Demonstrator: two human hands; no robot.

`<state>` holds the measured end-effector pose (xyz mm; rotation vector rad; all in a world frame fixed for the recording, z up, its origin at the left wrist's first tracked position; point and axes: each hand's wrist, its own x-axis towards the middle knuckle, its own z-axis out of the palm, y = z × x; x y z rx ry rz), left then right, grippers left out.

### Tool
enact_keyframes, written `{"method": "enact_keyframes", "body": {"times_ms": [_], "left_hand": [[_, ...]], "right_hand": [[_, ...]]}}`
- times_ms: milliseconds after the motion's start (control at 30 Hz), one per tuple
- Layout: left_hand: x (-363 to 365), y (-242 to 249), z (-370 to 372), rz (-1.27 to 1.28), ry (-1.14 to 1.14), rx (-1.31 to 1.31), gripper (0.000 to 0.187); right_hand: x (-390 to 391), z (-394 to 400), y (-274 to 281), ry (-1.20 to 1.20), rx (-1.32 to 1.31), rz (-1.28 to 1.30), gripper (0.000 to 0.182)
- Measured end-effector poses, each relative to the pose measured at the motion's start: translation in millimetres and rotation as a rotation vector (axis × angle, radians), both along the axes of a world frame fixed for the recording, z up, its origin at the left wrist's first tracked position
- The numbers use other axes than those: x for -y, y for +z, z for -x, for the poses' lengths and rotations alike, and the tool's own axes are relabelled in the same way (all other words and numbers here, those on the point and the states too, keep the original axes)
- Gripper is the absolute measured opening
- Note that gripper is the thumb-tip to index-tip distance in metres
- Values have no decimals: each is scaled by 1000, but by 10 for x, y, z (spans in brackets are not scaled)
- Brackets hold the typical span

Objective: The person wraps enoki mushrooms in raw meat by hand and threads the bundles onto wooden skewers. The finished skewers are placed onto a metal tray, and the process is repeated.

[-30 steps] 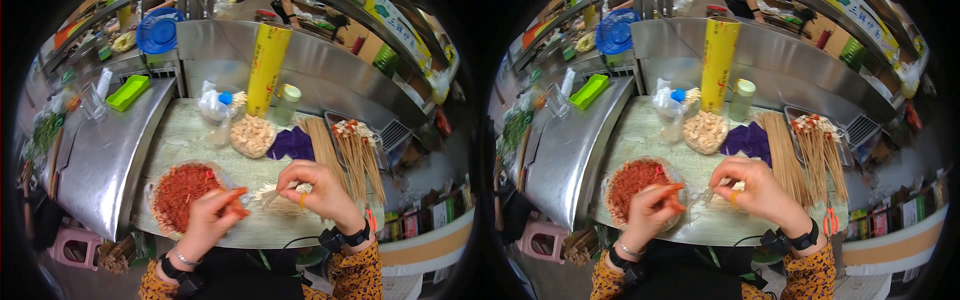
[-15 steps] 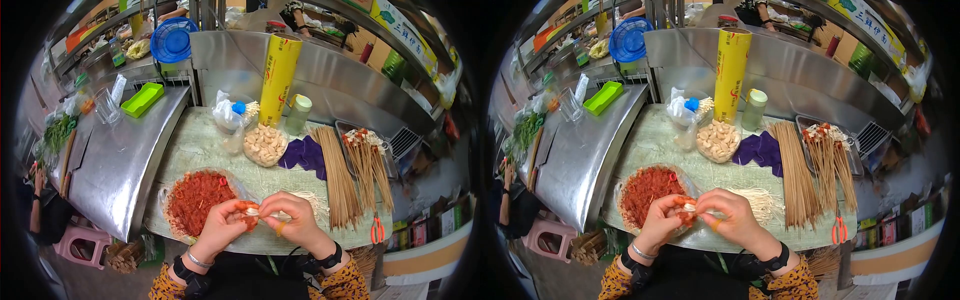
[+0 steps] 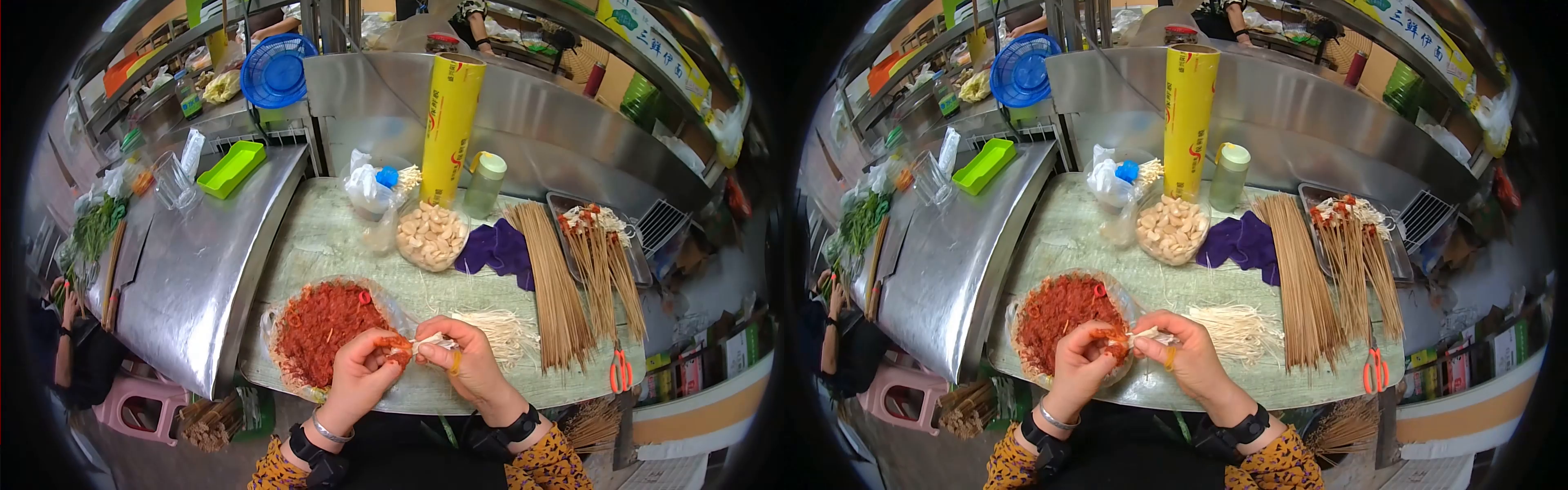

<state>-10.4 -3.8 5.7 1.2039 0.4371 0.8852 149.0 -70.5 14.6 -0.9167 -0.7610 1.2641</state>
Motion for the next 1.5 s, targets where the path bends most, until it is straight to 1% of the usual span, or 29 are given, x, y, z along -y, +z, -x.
{"method": "enact_keyframes", "body": {"times_ms": [33, 100, 133, 200, 233, 300, 367, 433, 500, 533, 567, 600, 633, 667, 700, 733, 800, 833, 900, 1033, 1133, 1200, 1233, 1300, 1333, 1367, 1433, 1467, 1500], "left_hand": [[-4, -10, 10, 4, 3, -3, 28], [-41, -32, 76, -127, 13, -154, 32], [-81, -40, 138, -120, 47, -136, 35], [-218, -19, 342, -116, 153, -112, 40], [-318, -67, 498, -107, 218, -107, 36], [-433, -36, 747, -111, 434, -276, 29], [-540, -83, 988, -171, 463, -332, 23], [-548, -81, 1051, -149, 488, -348, 19], [-539, -56, 1067, -362, 419, -598, 16], [-545, -82, 1059, -548, 437, -713, 14], [-534, -76, 1059, -542, 440, -729, 14], [-531, -52, 1045, -655, 325, -816, 13], [-525, -37, 1024, -769, 202, -897, 13], [-514, -38, 1000, -850, 168, -981, 16], [-490, 5, 950, -848, 168, -986, 16], [-456, 81, 885, -946, 132, -1043, 17], [-431, 98, 786, -1107, 88, -1107, 17], [-440, 70, 763, -1109, 85, -1108, 17], [-471, 29, 725, -1291, 12, -1183, 14], [-517, 41, 664, -1401, -12, -1209, 12], [-591, 58, 698, -1351, 83, -1237, 11], [-672, 30, 766, -1081, 232, -1069, 9], [-713, 7, 810, -1089, 236, -1070, 9], [-803, -86, 916, -499, 235, -913, 8], [-831, -96, 925, -327, 198, -751, 11], [-830, -86, 937, -335, 202, -751, 11], [-789, -28, 918, 337, 159, -397, 9], [-786, -48, 936, 444, 93, -247, 10], [-775, -49, 939, 440, 93, -244, 10]], "right_hand": [[4, -1, -17, 3, -3, 4, 15], [24, 3, -67, -54, -21, 48, 14], [49, -10, -103, -38, -37, 57, 14], [111, -109, -175, -106, 26, 44, 14], [151, -140, -216, -87, 6, 49, 14], [259, -191, -317, -148, 107, 93, 13], [333, -220, -452, -141, 102, 123, 13], [393, -213, -575, -144, 105, 150, 13], [446, -193, -684, -185, 173, 169, 15], [467, -199, -750, -176, 165, 174, 15], [485, -203, -800, -196, 265, 146, 15], [495, -212, -844, -217, 367, 114, 16], [510, -231, -881, -212, 358, 117, 16], [520, -250, -887, -212, 393, 123, 17], [522, -260, -881, -213, 430, 129, 18], [518, -258, -870, -211, 426, 131, 18], [500, -252, -843, -186, 526, 113, 18], [498, -255, -841, -188, 523, 114, 18], [490, -260, -840, -192, 522, 91, 18], [495, -266, -838, -195, 447, 122, 18], [490, -281, -891, -206, 491, 29, 17], [484, -281, -872, -201, 501, 61, 16], [483, -280, -866, -204, 498, 53, 16], [480, -282, -855, -198, 492, 85, 16], [480, -278, -844, -200, 491, 75, 16], [484, -273, -832, -199, 474, 103, 16], [486, -273, -835, -196, 459, 126, 16], [492, -277, -847, -190, 433, 148, 17], [494, -277, -857, -184, 408, 170, 17]]}}
